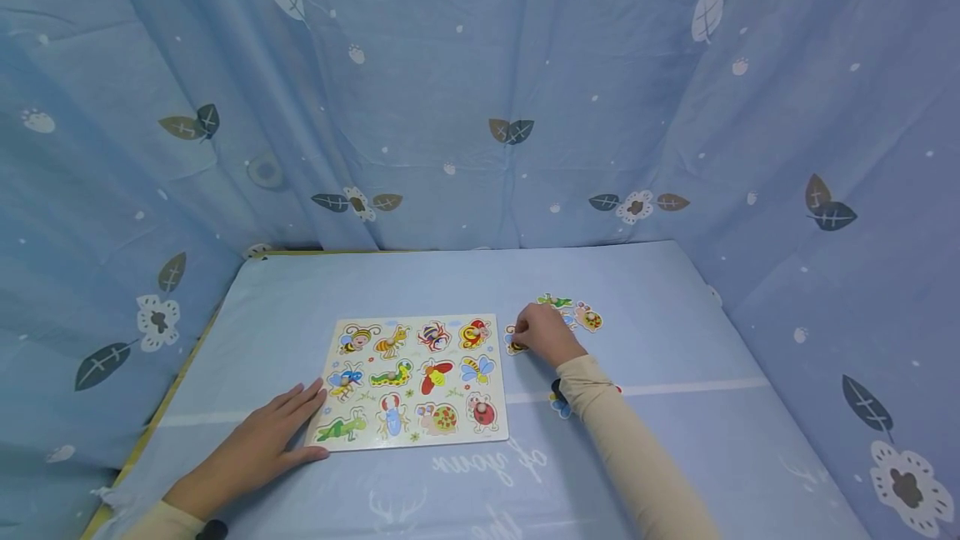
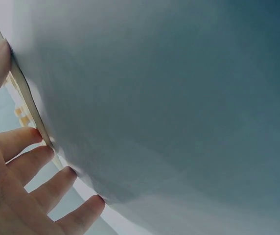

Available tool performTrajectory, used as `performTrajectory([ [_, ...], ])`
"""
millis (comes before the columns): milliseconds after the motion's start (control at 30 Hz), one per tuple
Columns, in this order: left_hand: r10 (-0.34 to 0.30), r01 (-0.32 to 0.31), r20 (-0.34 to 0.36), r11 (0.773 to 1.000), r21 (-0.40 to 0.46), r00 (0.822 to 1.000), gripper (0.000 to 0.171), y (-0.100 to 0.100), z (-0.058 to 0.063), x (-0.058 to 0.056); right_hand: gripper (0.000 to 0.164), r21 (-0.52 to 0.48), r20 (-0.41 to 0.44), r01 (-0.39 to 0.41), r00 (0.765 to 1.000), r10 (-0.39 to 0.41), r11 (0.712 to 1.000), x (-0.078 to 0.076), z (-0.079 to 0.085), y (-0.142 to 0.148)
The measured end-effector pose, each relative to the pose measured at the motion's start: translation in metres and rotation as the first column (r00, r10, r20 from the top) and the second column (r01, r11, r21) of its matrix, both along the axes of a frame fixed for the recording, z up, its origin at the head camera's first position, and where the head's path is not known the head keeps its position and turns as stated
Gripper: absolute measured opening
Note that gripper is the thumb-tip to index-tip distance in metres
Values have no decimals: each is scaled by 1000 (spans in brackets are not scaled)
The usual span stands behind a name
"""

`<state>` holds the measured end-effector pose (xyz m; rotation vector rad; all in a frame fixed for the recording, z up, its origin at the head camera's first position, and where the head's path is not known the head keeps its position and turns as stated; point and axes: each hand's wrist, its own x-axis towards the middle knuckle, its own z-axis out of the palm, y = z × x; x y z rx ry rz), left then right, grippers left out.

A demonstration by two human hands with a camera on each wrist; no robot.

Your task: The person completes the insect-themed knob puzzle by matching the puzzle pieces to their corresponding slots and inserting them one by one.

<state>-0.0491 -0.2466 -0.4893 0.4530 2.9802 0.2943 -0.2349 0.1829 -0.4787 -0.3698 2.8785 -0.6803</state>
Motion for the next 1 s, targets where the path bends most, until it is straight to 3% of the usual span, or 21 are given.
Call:
performTrajectory([
  [233,4,-4,14,1000,-4,1000,96,1,3,0,7,-14,14,-11,1000,11,1000,-2,-1,3],
  [600,12,-12,9,1000,4,1000,94,-1,-4,-2,5,-9,-30,-49,998,48,999,-2,-3,6],
  [1000,15,-15,17,1000,7,1000,95,1,1,0,7,3,-44,-52,998,52,999,-4,8,-5],
])
